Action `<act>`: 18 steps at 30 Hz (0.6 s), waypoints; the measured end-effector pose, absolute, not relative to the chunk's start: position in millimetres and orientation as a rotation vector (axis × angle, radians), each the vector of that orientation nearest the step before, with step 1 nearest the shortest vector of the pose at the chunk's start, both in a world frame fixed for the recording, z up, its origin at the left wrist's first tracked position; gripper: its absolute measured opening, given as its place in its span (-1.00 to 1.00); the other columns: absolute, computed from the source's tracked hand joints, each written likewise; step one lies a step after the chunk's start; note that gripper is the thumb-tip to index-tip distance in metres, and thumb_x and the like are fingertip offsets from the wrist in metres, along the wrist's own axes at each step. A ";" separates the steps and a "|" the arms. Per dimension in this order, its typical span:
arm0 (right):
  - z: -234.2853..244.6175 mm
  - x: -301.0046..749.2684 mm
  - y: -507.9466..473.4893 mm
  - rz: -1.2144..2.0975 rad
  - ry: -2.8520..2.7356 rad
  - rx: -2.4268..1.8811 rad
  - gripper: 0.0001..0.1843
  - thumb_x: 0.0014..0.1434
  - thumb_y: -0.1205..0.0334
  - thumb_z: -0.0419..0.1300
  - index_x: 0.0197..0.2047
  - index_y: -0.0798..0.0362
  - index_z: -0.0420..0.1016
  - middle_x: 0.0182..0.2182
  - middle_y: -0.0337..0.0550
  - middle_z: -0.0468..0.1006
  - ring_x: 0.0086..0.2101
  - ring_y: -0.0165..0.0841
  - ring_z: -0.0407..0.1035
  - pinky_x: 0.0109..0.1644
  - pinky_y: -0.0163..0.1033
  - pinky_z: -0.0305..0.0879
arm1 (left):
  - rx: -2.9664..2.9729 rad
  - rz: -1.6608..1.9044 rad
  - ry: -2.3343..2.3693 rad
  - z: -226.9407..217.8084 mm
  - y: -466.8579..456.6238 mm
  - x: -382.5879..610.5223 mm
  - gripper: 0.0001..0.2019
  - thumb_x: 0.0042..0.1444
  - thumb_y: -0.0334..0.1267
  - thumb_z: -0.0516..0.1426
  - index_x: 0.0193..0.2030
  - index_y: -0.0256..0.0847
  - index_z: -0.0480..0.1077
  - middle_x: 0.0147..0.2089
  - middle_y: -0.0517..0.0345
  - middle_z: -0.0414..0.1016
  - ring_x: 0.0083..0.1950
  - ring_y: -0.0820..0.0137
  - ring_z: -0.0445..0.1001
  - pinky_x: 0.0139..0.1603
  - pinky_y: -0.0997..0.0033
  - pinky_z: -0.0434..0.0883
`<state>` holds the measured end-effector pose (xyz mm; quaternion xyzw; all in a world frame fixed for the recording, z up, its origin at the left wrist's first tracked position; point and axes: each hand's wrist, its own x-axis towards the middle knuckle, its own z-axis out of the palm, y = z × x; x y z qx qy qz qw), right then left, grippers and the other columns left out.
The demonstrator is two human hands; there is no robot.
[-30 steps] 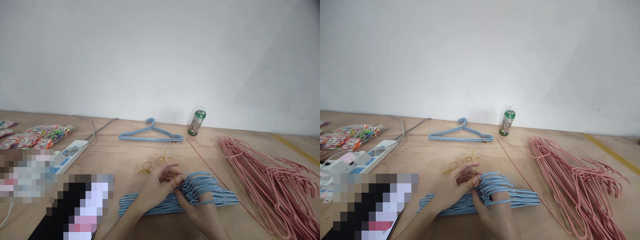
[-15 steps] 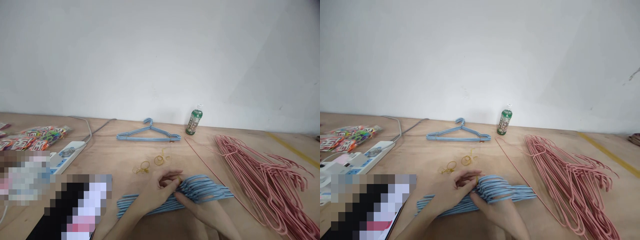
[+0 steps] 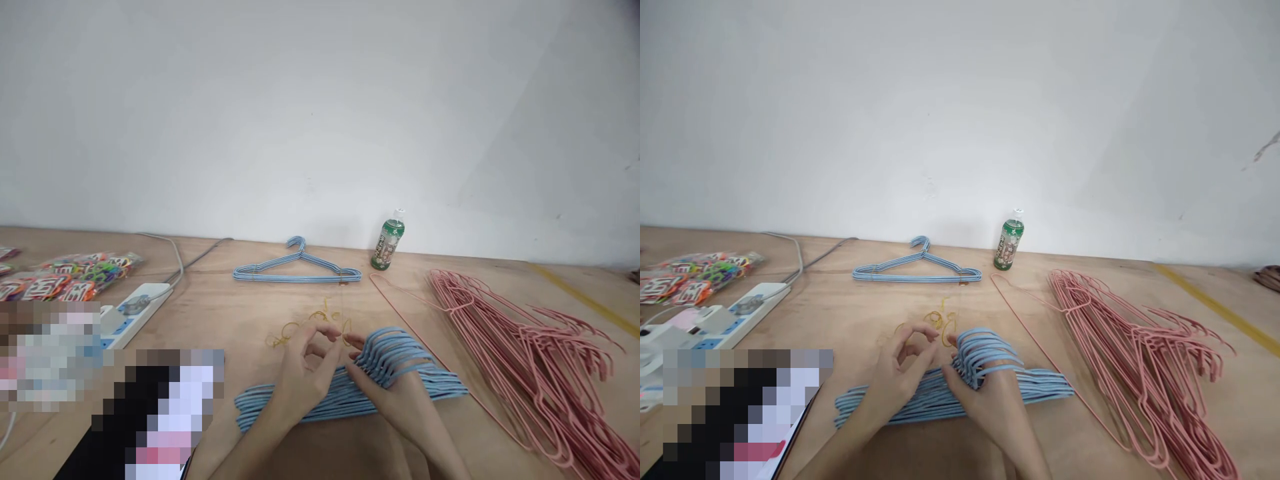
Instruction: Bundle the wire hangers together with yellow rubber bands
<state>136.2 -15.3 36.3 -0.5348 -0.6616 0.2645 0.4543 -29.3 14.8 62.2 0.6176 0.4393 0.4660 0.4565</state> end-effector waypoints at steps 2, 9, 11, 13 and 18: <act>38.2 134.1 -15.9 0.597 -1.630 -1.322 -0.62 0.14 0.13 0.21 0.03 0.01 0.46 -0.13 -0.06 0.57 -0.18 -0.23 0.50 -0.02 -0.06 0.42 | 1.796 1.005 1.024 70.6 12.4 -40.7 -0.75 0.05 -0.28 0.15 -0.09 -0.13 0.39 -0.06 0.09 0.47 -0.12 0.31 0.44 -0.03 0.31 0.37; 37.7 128.2 -15.5 0.415 -1.588 -1.360 -0.77 0.12 0.12 0.19 -0.20 0.06 0.50 -0.28 -0.06 0.58 -0.26 -0.24 0.49 -0.12 -0.10 0.44 | 2.206 0.405 1.190 62.9 2.5 -40.3 -0.31 -0.10 -0.37 0.14 0.26 -0.10 0.16 0.11 -0.06 0.43 0.10 0.04 0.39 0.05 0.15 0.32; 33.1 128.8 -15.7 0.343 -1.595 -1.449 -0.80 0.12 0.09 0.19 -0.30 0.06 0.47 -0.36 -0.07 0.55 -0.29 -0.23 0.47 -0.13 -0.08 0.43 | 2.213 0.327 1.402 53.1 1.8 -29.3 -0.23 -0.16 -0.49 0.05 0.30 -0.22 0.10 0.05 -0.17 0.47 0.04 0.00 0.44 -0.04 0.15 0.34; 28.9 129.7 -16.5 0.286 -1.583 -1.513 -0.78 0.12 0.06 0.19 -0.38 0.04 0.43 -0.43 -0.11 0.52 -0.34 -0.24 0.46 -0.13 -0.07 0.43 | 2.220 0.324 1.519 45.8 1.5 -20.8 -0.19 -0.21 -0.55 0.02 0.31 -0.26 0.08 -0.01 -0.19 0.50 0.01 0.01 0.47 -0.10 0.20 0.34; 25.2 133.9 -21.8 0.187 -1.631 -1.567 -0.63 0.06 -0.08 0.24 -0.24 0.06 0.45 -0.36 -0.05 0.55 -0.31 -0.18 0.46 -0.20 -0.07 0.43 | 2.178 0.351 1.558 40.1 2.0 -16.9 -0.26 -0.17 -0.52 0.01 0.27 -0.28 0.07 0.02 -0.15 0.48 -0.05 0.06 0.51 -0.18 0.25 0.32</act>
